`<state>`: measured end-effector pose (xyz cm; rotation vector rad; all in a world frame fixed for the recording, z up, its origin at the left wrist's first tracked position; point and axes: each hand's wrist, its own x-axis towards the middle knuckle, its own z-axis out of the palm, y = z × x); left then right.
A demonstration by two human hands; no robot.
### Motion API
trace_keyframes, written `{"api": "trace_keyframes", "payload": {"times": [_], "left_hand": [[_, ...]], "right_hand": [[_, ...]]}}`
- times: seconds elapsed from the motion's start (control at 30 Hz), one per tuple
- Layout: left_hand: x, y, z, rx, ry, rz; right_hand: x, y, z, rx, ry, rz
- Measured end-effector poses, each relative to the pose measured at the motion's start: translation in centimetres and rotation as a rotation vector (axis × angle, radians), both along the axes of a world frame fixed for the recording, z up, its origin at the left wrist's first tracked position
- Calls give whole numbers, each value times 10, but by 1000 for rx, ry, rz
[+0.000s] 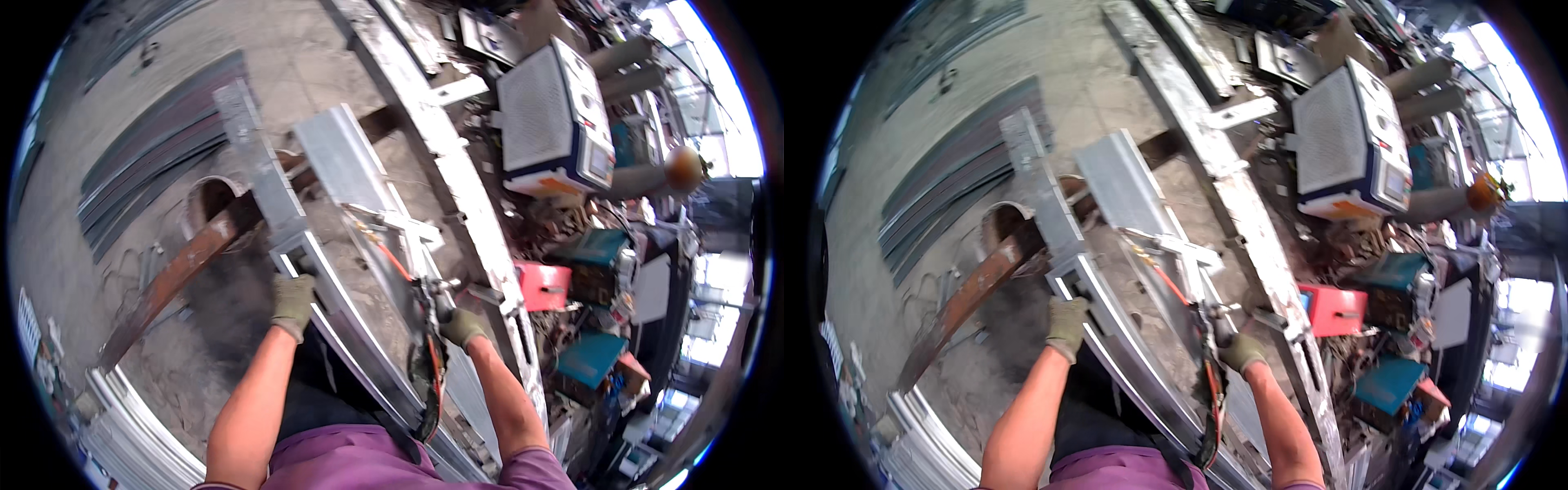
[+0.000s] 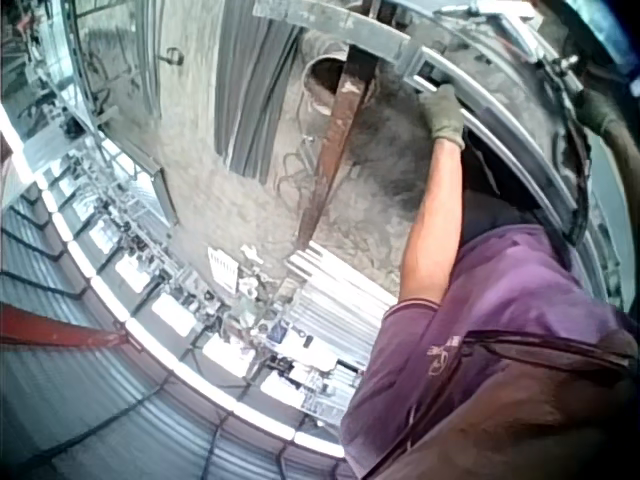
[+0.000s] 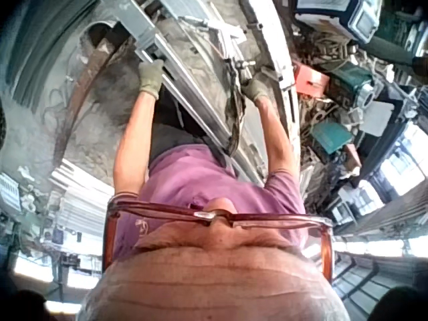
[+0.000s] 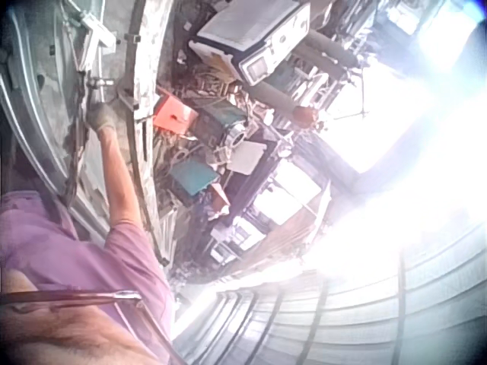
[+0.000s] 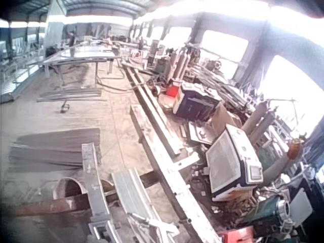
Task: The person welds aluminum profiles together using a handheld welding torch. They position the pieces on a workbench, weld the joints, and reposition the frame to weld additional seams.
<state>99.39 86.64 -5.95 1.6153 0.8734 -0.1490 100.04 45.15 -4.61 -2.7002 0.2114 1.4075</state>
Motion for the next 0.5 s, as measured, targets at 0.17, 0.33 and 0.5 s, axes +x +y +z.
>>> {"api": "trace_keyframes", "payload": {"times": [0.17, 0.33, 0.5], "left_hand": [[-1, -2, -15, 489, -38, -347], [20, -17, 24, 137, 82, -43], [17, -7, 35, 40, 190, -6]], "right_hand": [[-35, -2, -6, 11, -205, -213], [-96, -82, -57, 105, -706, -565], [-61, 2, 36, 330, -829, -704]]}}
